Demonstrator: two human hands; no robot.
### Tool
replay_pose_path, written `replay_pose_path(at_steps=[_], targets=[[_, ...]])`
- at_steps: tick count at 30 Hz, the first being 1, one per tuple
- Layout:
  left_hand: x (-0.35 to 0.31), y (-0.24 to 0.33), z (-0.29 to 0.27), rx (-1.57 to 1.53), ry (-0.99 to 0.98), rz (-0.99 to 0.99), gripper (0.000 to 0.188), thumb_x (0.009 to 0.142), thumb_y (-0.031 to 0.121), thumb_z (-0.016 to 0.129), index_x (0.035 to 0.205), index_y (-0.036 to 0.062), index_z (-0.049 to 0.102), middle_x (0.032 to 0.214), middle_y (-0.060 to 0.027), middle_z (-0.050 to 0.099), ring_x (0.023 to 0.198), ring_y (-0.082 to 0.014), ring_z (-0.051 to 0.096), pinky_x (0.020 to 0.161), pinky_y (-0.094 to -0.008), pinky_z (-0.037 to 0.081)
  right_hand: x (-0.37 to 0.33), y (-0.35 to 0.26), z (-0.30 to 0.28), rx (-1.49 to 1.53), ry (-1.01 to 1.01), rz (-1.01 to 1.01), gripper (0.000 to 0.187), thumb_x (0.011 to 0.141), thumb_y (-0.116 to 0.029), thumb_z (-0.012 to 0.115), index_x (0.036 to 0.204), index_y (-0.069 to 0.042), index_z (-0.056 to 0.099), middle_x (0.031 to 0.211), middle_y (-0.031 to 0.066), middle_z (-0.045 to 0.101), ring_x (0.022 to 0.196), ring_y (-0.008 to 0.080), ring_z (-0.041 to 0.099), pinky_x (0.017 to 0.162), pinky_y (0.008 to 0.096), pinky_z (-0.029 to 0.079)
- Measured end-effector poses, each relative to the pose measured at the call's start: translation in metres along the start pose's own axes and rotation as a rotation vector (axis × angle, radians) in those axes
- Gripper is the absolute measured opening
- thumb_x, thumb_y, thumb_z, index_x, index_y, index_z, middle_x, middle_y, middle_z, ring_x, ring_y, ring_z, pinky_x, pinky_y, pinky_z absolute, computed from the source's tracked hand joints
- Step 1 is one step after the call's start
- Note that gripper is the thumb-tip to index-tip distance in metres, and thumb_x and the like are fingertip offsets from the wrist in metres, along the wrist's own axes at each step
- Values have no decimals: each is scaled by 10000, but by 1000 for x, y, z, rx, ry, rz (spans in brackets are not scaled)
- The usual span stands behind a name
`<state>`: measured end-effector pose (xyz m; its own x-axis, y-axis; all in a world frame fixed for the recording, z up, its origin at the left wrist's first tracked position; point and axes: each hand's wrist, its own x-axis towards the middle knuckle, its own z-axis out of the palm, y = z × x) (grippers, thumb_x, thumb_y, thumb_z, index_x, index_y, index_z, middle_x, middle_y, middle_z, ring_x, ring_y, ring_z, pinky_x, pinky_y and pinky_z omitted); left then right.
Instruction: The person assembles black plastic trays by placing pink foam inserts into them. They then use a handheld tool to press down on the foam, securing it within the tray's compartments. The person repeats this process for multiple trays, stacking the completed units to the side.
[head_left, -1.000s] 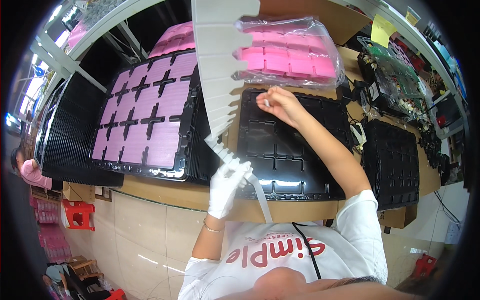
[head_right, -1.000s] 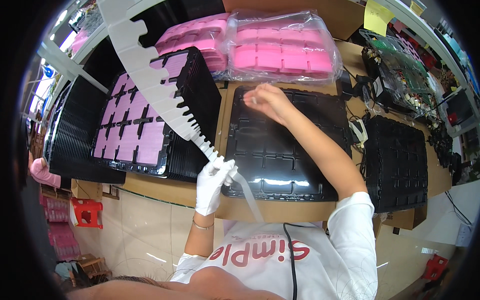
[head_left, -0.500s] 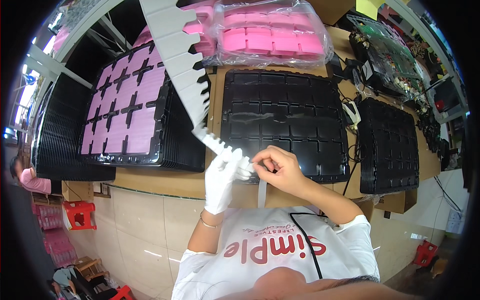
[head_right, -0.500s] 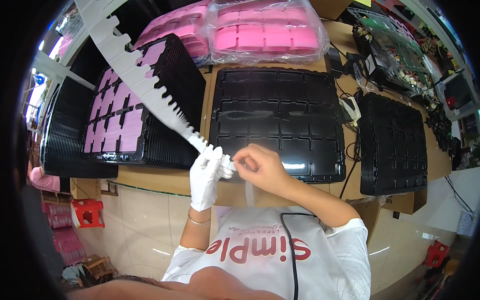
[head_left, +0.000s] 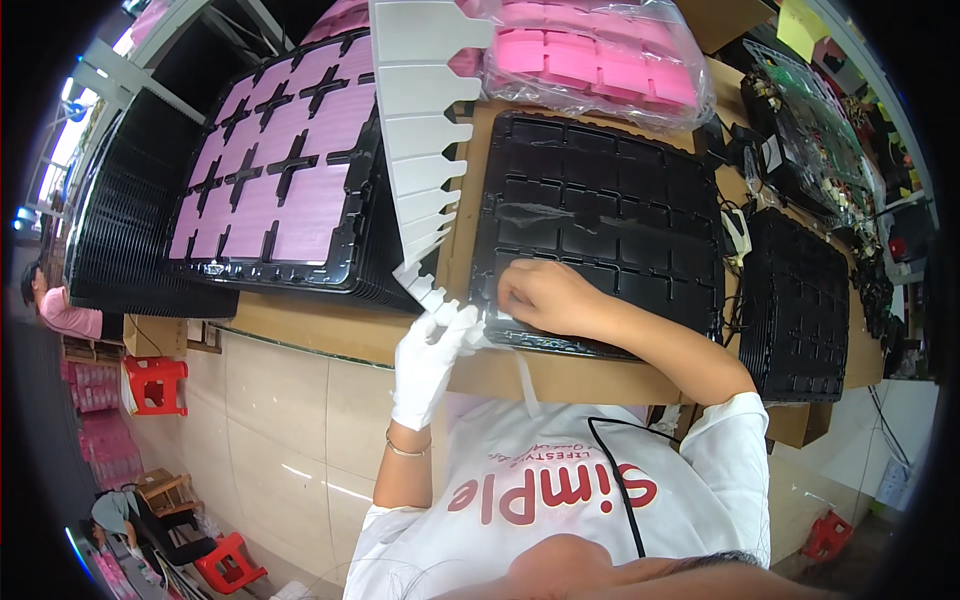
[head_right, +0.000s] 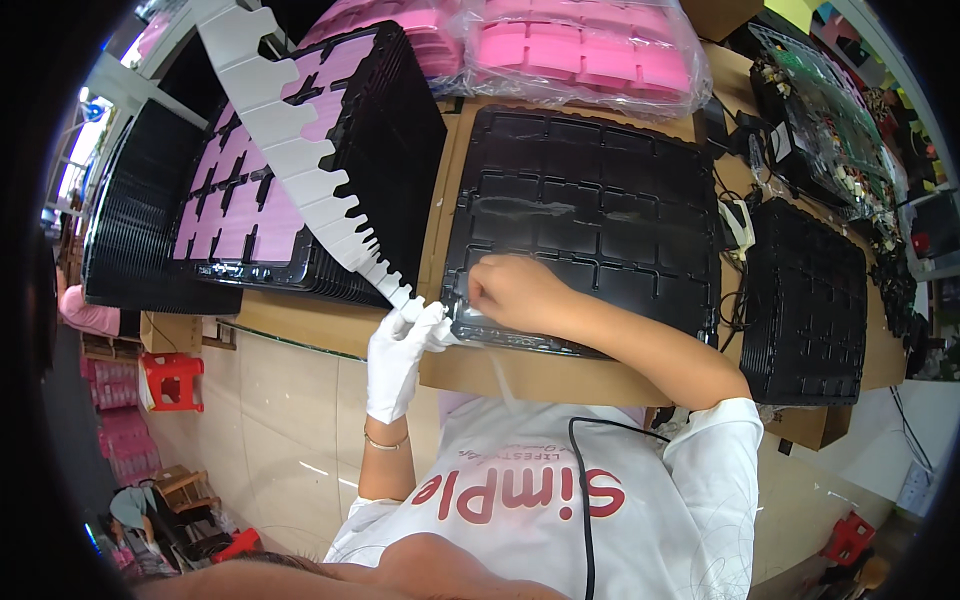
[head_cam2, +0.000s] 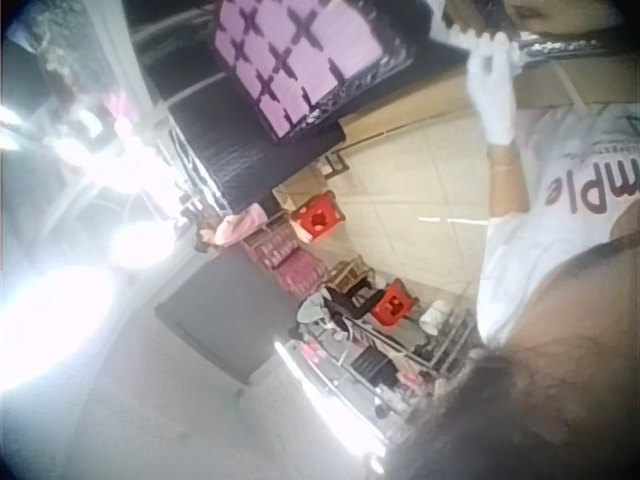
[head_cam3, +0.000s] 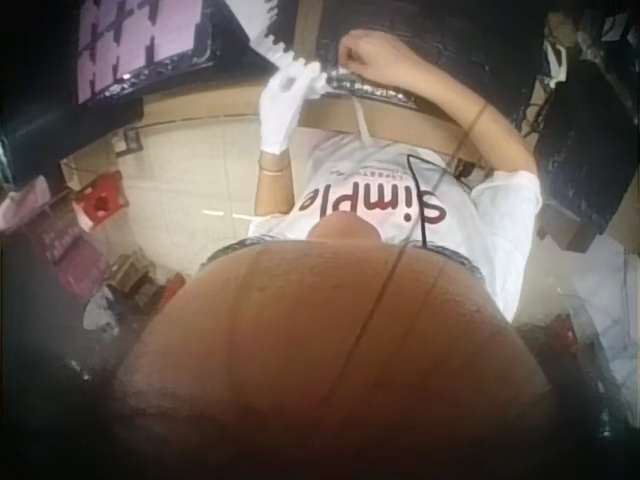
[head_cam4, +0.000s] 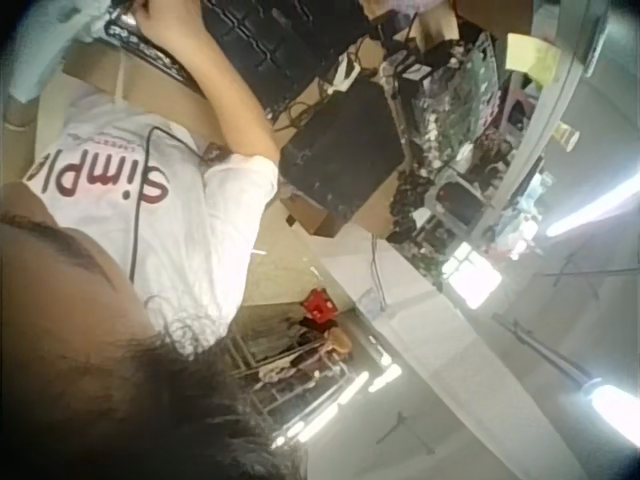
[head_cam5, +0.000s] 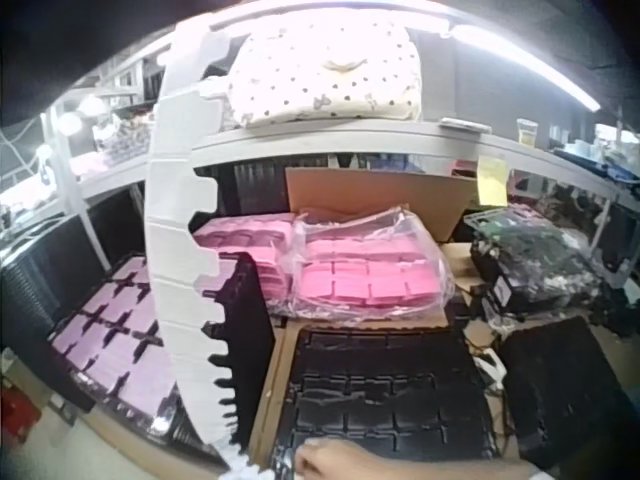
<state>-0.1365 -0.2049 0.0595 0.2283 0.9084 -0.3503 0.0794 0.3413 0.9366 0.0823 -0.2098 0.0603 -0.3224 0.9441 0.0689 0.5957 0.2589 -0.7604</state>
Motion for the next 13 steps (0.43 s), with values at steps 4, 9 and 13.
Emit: replay_pose_path(at_steps=[4, 9, 13], targets=[[4, -6, 0, 8, 4, 18, 385, 902, 219, 708, 1182, -34, 634, 964, -23, 684, 822, -44, 603, 737, -203, 499, 5, -6, 1, -58, -10, 52, 129, 795, -119, 653, 810, -5, 594, 820, 144, 616, 770, 333, 624, 696, 418, 491], [8, 0, -3, -21, -52, -54, 341, 905, 118, 688, 1201, -32, 608, 1015, -47, 680, 873, -84, 638, 746, -220, 518, 14, -12, -4, -122, -115, 149, 166, 776, -125, 672, 859, -5, 593, 859, 175, 647, 808, 349, 649, 725, 416, 507], [8, 4, -3, -60, -65, -88, 338, 902, 63, 683, 1210, -42, 590, 1049, -62, 672, 901, -113, 658, 775, -231, 528, 18, -9, -4, -137, -149, 176, 229, 778, -146, 677, 957, -22, 606, 926, 200, 675, 860, 351, 670, 769, 394, 523]])
